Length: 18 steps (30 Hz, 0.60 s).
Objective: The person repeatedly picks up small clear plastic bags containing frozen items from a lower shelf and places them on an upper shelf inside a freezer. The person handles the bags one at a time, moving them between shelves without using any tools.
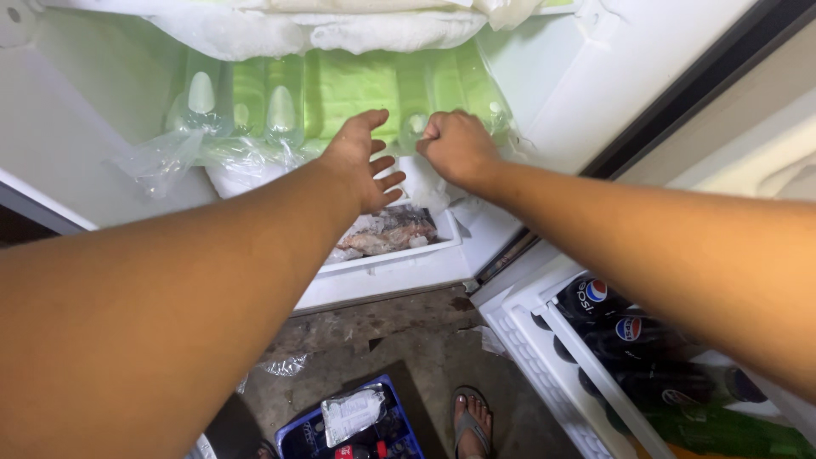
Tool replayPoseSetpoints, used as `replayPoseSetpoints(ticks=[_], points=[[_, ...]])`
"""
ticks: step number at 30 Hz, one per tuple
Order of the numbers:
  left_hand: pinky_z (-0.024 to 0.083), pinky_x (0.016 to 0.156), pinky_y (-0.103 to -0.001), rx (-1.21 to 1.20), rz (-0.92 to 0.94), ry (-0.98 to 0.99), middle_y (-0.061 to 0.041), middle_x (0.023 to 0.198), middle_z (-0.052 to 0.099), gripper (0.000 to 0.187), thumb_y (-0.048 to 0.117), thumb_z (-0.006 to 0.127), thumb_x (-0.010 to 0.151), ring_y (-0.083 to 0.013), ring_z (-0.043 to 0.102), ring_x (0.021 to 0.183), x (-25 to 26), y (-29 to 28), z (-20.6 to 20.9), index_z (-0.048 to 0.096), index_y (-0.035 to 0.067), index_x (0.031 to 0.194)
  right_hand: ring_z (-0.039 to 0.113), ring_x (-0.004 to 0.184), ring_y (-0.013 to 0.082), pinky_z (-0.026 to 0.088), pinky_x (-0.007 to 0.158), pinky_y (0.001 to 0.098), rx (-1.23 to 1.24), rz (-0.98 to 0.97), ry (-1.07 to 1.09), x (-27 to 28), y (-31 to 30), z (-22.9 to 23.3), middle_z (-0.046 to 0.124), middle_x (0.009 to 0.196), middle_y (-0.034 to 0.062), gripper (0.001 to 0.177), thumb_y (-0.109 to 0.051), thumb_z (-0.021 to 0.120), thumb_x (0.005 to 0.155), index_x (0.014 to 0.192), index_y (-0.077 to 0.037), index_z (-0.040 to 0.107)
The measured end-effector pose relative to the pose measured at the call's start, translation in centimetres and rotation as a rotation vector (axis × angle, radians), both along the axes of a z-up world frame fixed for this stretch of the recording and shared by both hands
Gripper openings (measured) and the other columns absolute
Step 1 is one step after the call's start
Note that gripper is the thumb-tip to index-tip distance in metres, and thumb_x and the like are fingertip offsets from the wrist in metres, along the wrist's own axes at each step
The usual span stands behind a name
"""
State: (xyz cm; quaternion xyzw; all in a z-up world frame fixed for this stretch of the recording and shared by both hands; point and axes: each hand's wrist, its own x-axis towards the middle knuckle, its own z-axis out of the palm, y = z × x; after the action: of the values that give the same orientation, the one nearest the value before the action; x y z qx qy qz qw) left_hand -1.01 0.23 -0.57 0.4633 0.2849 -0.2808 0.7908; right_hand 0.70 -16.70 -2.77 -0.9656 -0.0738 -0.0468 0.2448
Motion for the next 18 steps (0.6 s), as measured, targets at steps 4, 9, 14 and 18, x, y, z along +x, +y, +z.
replayPoseSetpoints(ticks=[4, 9, 14, 18], points=[[0.039, 0.115, -0.055, 0.0, 0.023, 0.016, -0.014, 0.16, 0.04, 0.083, 0.048, 0.064, 0.088, -0.043, 0.048, 0.138, -0.7, 0.1, -0.2, 0.033, 0.016, 0.158, 0.061, 0.073, 0.0183, 0.049, 0.072, 0.0332, 0.511, -0.043, 0.157, -2.4, 2.0, 0.5, 0.068, 0.076, 0.0052, 0.014, -0.021, 0.072, 0.086, 0.08, -0.009, 0.066], [0.058, 0.097, -0.044, -0.096, 0.189, 0.021, -0.021, 0.159, 0.033, 0.081, 0.034, 0.076, 0.088, -0.041, 0.057, 0.129, -0.2, 0.5, -1.2, 0.034, 0.011, 0.154, 0.057, 0.072, 0.013, 0.048, 0.07, 0.0287, 0.75, 0.108, 0.184, -5.8, 3.7, 2.1, 0.066, 0.075, 0.0021, 0.016, -0.015, 0.071, 0.088, 0.076, -0.007, 0.065], [0.065, 0.078, -0.031, -0.072, 0.199, -0.056, -0.015, 0.149, 0.041, 0.068, 0.023, 0.079, 0.079, -0.033, 0.059, 0.117, -1.1, 3.1, -2.2, 0.057, 0.015, 0.143, 0.045, 0.074, 0.0163, 0.036, 0.066, 0.0341, 0.849, 0.084, 0.34, -8.3, 4.7, 4.1, 0.052, 0.077, 0.0038, 0.018, -0.023, 0.068, 0.094, 0.086, -0.007, 0.072], [0.064, 0.074, -0.031, -0.066, 0.268, 0.019, -0.017, 0.143, 0.045, 0.068, 0.02, 0.081, 0.081, -0.0321, 0.062, 0.11, -2.3, 5.0, -0.8, 0.051, 0.006, 0.14, 0.061, 0.092, 0.0167, 0.051, 0.074, 0.0358, 1.001, -0.196, 0.419, -7.7, 5.2, 4.8, 0.067, 0.104, 0.0016, 0.023, -0.03, 0.066, 0.087, 0.102, -0.013, 0.066]])
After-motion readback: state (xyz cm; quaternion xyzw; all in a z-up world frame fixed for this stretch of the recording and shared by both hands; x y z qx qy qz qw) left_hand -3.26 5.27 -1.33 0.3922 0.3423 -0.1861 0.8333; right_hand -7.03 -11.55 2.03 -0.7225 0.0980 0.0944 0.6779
